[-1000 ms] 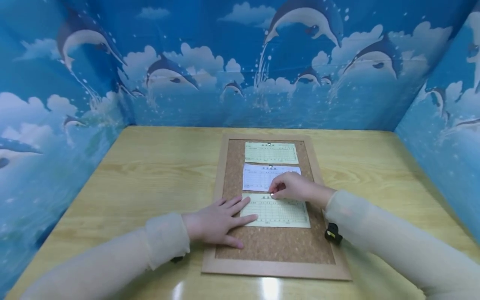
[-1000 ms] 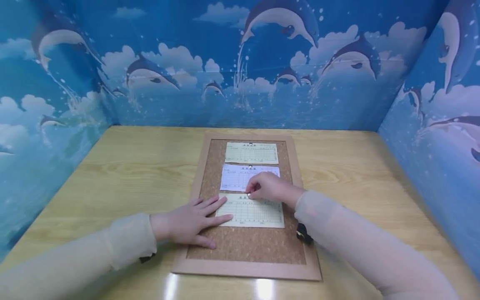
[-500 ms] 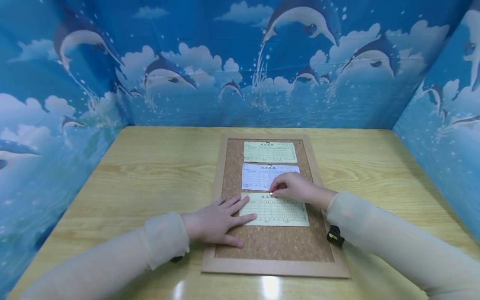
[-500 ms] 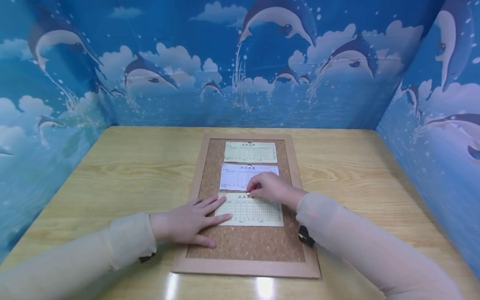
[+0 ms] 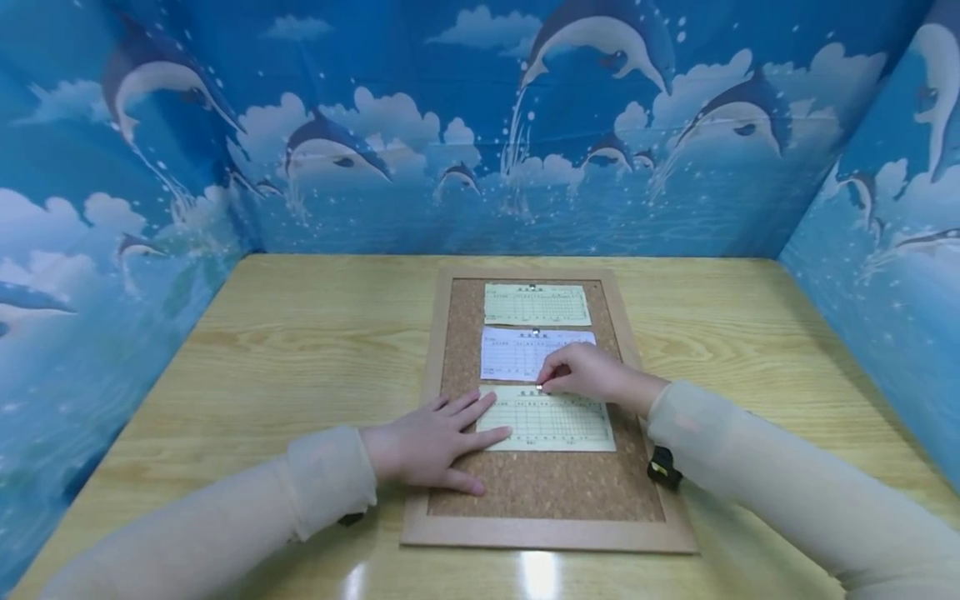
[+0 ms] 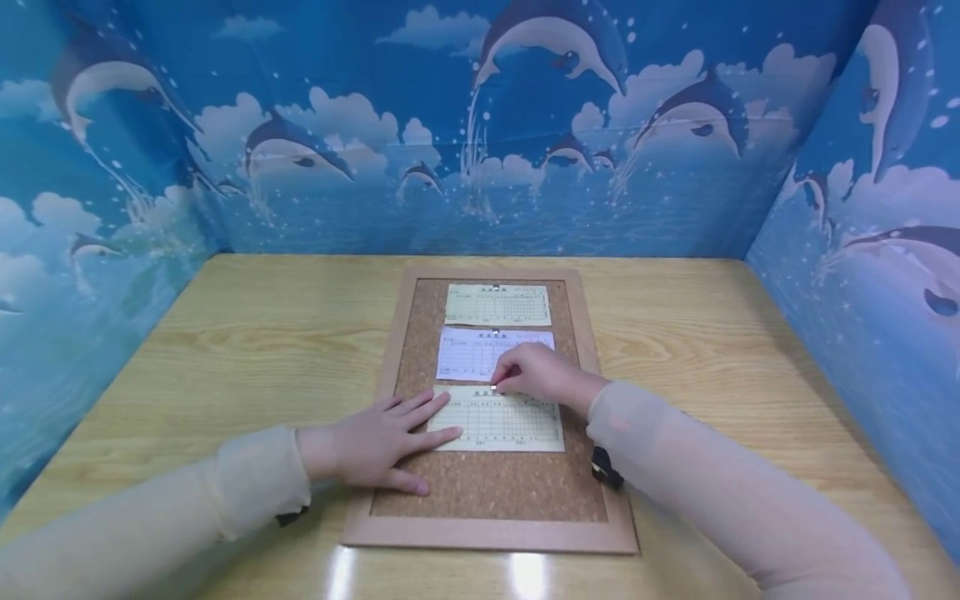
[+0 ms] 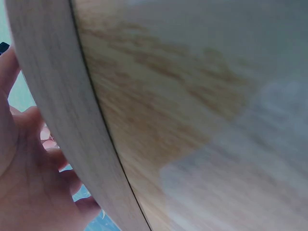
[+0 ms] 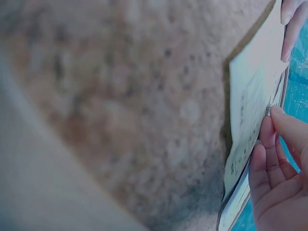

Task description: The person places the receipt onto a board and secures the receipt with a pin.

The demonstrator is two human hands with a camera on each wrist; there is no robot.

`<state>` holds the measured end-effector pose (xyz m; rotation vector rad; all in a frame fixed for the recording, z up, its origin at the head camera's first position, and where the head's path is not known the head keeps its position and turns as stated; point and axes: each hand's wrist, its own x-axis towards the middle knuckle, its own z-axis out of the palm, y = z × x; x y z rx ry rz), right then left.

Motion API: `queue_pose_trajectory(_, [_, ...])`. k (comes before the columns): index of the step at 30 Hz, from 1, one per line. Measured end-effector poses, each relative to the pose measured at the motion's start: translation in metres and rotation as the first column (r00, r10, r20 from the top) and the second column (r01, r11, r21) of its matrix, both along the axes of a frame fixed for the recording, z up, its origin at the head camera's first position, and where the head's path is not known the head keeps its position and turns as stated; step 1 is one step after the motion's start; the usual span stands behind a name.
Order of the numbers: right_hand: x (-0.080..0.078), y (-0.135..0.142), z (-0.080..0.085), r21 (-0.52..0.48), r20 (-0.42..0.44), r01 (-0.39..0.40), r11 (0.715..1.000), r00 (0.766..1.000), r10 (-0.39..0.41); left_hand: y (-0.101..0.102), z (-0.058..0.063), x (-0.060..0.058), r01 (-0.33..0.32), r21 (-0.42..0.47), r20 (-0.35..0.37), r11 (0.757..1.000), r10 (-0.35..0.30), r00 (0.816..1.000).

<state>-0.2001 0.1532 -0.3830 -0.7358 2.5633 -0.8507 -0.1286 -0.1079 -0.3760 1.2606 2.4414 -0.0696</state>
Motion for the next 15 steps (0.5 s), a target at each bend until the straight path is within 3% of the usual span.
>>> queue_pose_trajectory(15, [0.0023, -0.0021, 0.0011, 0.026, -0.008, 0.014, 1.0, 1.0, -0.014, -0.0014, -0.0038, -0.0007, 0.013, -0.004, -0.018, 1.0, -0.013, 1.0])
